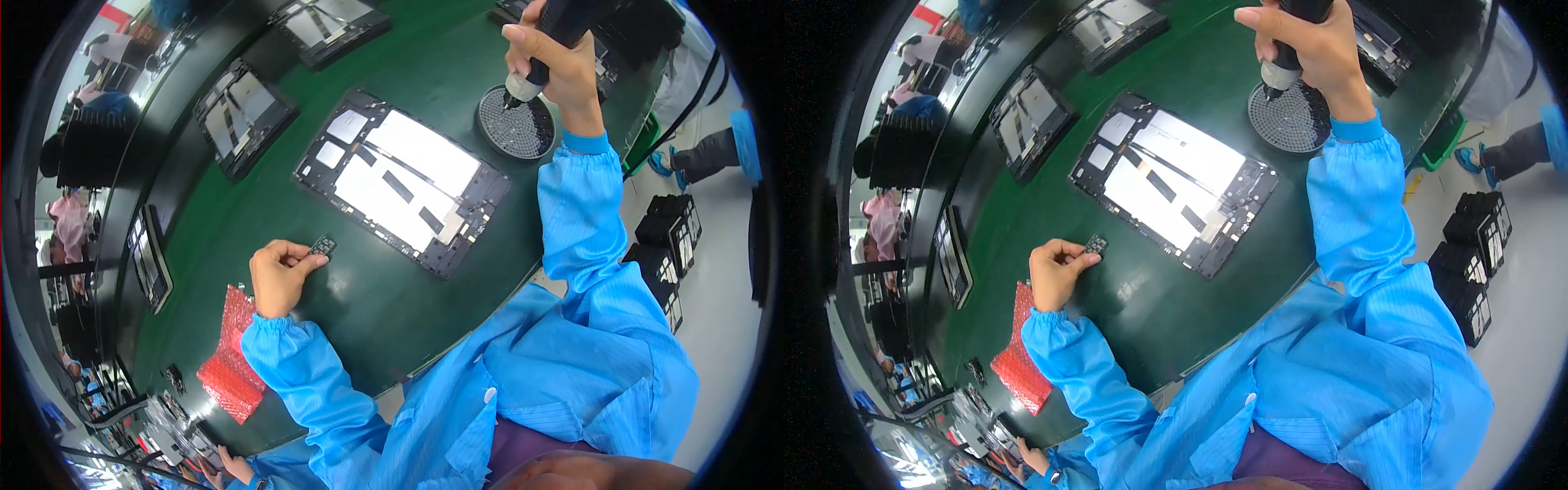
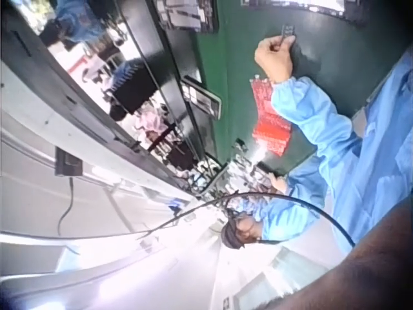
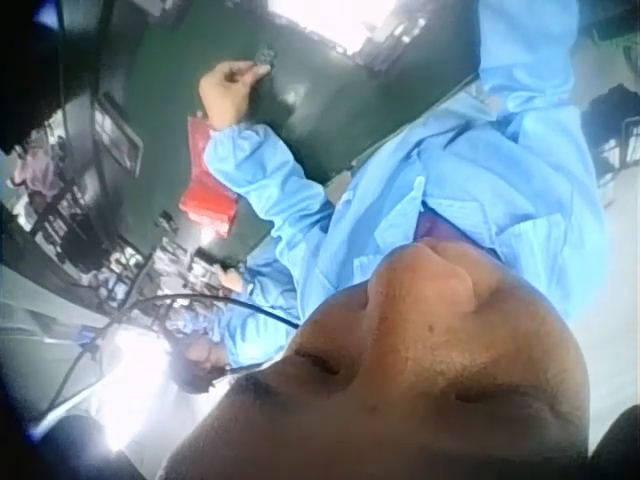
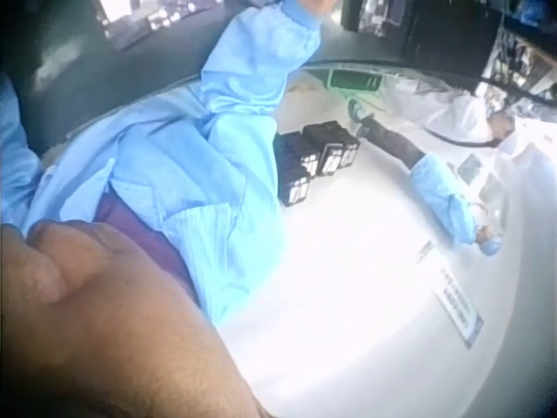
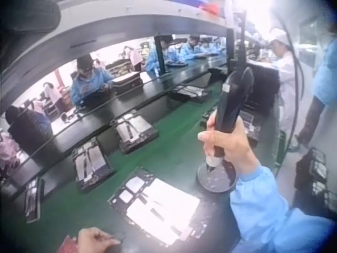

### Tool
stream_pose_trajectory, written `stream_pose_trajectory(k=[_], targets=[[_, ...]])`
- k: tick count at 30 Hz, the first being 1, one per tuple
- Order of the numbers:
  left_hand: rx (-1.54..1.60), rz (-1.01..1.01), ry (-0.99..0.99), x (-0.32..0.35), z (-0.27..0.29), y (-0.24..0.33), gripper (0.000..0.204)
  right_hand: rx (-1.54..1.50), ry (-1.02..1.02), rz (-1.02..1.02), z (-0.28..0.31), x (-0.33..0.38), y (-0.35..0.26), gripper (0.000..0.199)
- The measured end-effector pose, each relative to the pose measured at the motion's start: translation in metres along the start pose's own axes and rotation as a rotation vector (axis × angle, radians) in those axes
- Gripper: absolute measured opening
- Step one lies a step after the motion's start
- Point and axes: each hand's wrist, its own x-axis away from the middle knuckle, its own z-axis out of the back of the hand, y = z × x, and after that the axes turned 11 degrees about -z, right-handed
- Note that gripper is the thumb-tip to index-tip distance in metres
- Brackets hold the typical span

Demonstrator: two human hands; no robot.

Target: The person assembles internal components into a tablet screen housing, then drives screws into the housing using an electric screwdriver.

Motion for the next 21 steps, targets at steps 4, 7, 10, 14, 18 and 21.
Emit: stream_pose_trajectory(k=[4,7,10,14,18,21], targets=[[-0.173,-0.087,0.005,0.0,0.0,0.013,0.025,0.373,0.399,-0.312,-0.001,0.015,-0.01,0.026],[-0.198,-0.119,0.026,0.0,-0.002,0.019,0.026,0.411,0.386,-0.352,0.0,0.016,-0.01,0.027],[-0.17,-0.144,0.049,0.002,-0.006,0.011,0.027,0.45,0.325,-0.369,0.006,0.017,-0.004,0.028],[-0.056,-0.188,0.013,-0.001,-0.003,0.003,0.025,0.488,0.206,-0.221,0.015,0.018,0.012,0.028],[0.163,-0.165,-0.058,-0.005,0.008,-0.003,0.021,0.511,0.224,-0.244,0.016,0.019,0.017,0.027],[0.195,-0.128,0.08,-0.002,0.001,0.016,0.017,0.518,0.238,-0.268,0.019,0.02,0.019,0.026]])
